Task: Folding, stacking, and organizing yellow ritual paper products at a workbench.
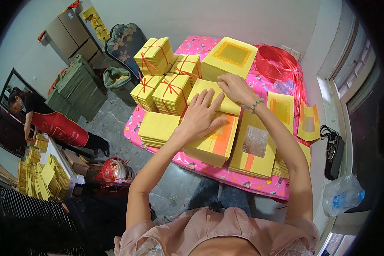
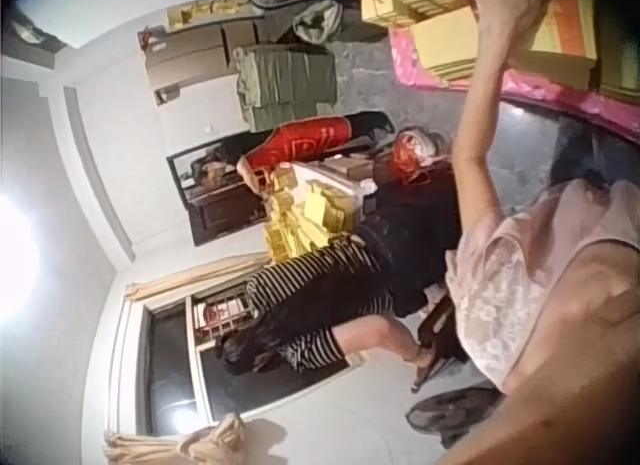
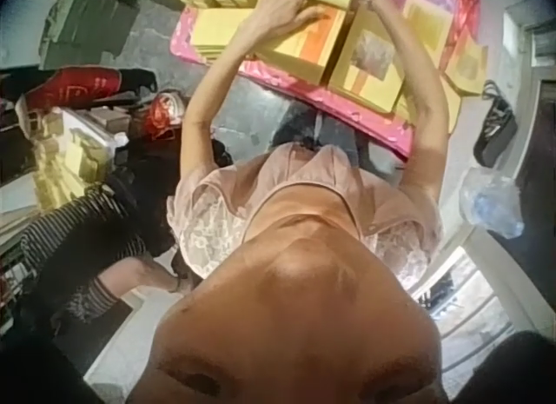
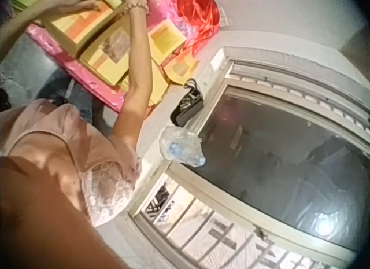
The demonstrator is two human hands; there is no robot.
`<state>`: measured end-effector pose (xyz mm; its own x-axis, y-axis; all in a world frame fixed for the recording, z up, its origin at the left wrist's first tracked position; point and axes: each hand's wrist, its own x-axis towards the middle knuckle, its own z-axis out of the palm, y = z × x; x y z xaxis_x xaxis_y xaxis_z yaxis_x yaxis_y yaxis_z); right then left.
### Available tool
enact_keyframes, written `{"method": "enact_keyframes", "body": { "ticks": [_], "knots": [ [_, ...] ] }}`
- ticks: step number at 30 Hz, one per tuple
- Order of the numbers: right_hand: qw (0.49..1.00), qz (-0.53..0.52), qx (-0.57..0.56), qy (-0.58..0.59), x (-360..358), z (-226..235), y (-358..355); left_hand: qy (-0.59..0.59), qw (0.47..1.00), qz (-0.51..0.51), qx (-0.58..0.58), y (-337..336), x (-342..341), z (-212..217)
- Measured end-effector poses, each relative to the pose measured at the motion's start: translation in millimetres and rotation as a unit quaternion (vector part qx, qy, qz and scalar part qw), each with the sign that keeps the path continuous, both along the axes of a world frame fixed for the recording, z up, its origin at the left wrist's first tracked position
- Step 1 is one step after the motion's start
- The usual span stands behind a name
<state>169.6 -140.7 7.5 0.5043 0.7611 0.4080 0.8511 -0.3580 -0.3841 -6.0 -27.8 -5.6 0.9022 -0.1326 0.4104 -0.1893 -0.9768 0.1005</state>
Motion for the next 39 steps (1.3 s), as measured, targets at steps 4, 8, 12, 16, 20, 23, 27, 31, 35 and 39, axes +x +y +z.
{"method": "enact_keyframes", "body": {
  "ticks": [4, 8, 12, 16, 20, 23, 27, 31, 35, 39],
  "knots": [
    [0.997, 0.028, -0.058, 0.052, 7.1, -0.7, 9.3, -0.004, 1.000, -0.002, -0.006, 1.4, 2.2, -1.0],
    [0.998, 0.036, -0.029, 0.051, 4.3, -4.8, 8.3, -0.004, 1.000, -0.003, -0.014, 1.3, 0.5, -1.2],
    [0.997, 0.042, 0.009, 0.058, 5.6, -7.7, 6.5, 0.042, 0.996, -0.019, -0.077, 5.0, -2.4, 4.4],
    [0.996, 0.043, -0.032, 0.073, 8.1, -4.1, 5.2, 0.060, 0.998, 0.003, -0.007, 8.2, -11.3, 6.3],
    [0.996, 0.039, -0.037, 0.076, 8.7, -1.8, 6.0, 0.074, 0.996, -0.012, -0.041, 7.5, -14.2, 5.0],
    [0.993, 0.034, -0.039, 0.104, 8.5, -4.2, 7.6, 0.093, 0.995, -0.009, -0.047, 7.7, -14.6, 6.6],
    [0.996, 0.038, -0.005, 0.085, 9.1, -8.0, 5.7, 0.103, 0.993, -0.013, -0.049, 7.1, -12.9, 7.2],
    [0.999, 0.027, 0.015, 0.019, -2.1, -13.9, -4.2, 0.107, 0.992, -0.018, -0.057, 7.8, -11.4, 4.9],
    [0.998, 0.048, 0.041, 0.030, -42.6, -7.7, -28.9, 0.092, 0.993, -0.025, -0.062, 10.6, -14.6, 2.5],
    [0.997, 0.058, 0.047, -0.007, -79.8, -16.9, -62.3, 0.099, 0.993, -0.021, -0.054, 9.9, -13.1, 2.4]
  ]
}}
